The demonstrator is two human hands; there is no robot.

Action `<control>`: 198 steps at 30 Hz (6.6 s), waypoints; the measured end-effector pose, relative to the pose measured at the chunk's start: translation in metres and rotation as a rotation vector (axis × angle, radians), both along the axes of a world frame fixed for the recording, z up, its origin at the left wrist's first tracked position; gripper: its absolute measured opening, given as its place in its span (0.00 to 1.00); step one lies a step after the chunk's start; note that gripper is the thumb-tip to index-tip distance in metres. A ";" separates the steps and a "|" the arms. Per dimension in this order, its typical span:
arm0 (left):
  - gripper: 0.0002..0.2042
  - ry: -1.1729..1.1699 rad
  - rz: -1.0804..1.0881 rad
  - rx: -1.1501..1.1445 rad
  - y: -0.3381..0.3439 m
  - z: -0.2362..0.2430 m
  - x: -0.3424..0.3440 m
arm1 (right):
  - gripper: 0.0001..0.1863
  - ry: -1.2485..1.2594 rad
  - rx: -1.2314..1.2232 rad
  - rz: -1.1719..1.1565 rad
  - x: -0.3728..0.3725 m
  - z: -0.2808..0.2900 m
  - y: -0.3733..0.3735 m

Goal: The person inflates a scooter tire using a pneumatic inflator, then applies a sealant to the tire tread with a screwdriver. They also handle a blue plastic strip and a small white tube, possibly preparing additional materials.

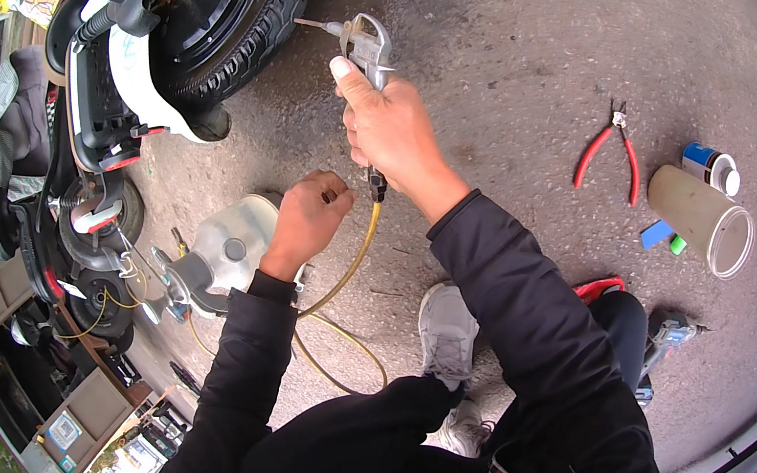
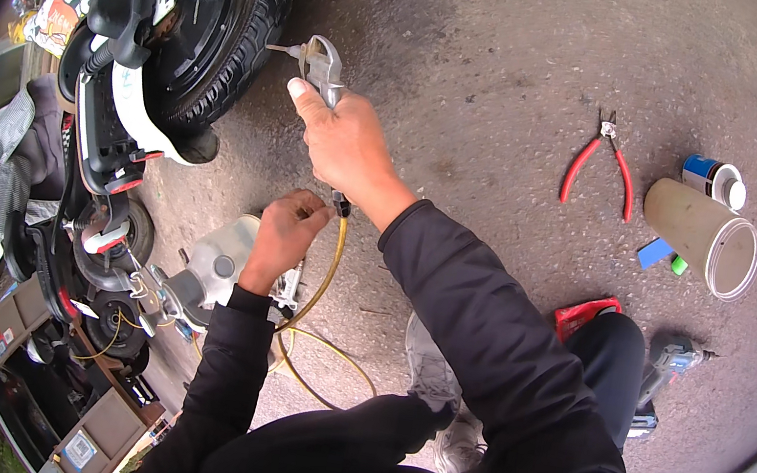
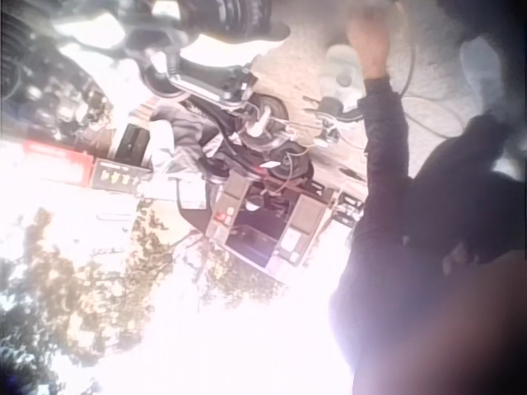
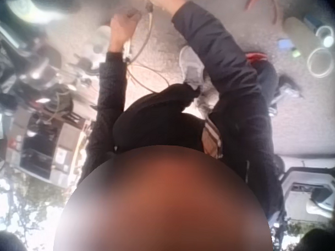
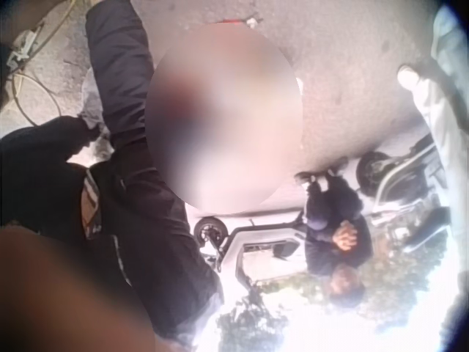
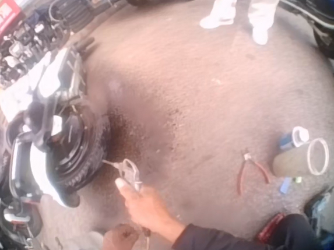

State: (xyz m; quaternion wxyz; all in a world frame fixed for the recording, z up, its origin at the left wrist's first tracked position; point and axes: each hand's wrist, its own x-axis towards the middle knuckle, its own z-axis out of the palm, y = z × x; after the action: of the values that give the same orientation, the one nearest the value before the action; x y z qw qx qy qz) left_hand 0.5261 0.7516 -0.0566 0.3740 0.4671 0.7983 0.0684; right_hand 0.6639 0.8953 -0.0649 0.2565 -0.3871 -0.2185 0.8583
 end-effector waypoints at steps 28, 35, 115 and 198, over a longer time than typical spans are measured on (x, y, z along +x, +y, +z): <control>0.23 0.169 0.140 0.511 0.041 0.041 -0.010 | 0.28 0.019 0.004 -0.026 -0.005 0.003 0.000; 0.23 0.149 0.152 0.508 0.040 0.041 -0.011 | 0.28 0.034 0.007 -0.029 -0.005 0.001 -0.001; 0.23 -0.001 -0.331 -0.108 -0.153 0.005 -0.007 | 0.19 -0.521 0.079 0.062 0.257 0.015 -0.146; 0.40 -0.793 -0.358 0.025 0.051 0.106 0.064 | 0.20 -0.509 1.447 0.489 0.153 0.137 -0.024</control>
State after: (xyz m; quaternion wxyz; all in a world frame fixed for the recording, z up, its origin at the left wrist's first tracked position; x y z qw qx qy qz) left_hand 0.5899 0.8028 0.0492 0.6518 0.5404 0.4984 0.1863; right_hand 0.8172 0.8709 0.0724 0.1908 -0.2497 -0.8508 0.4212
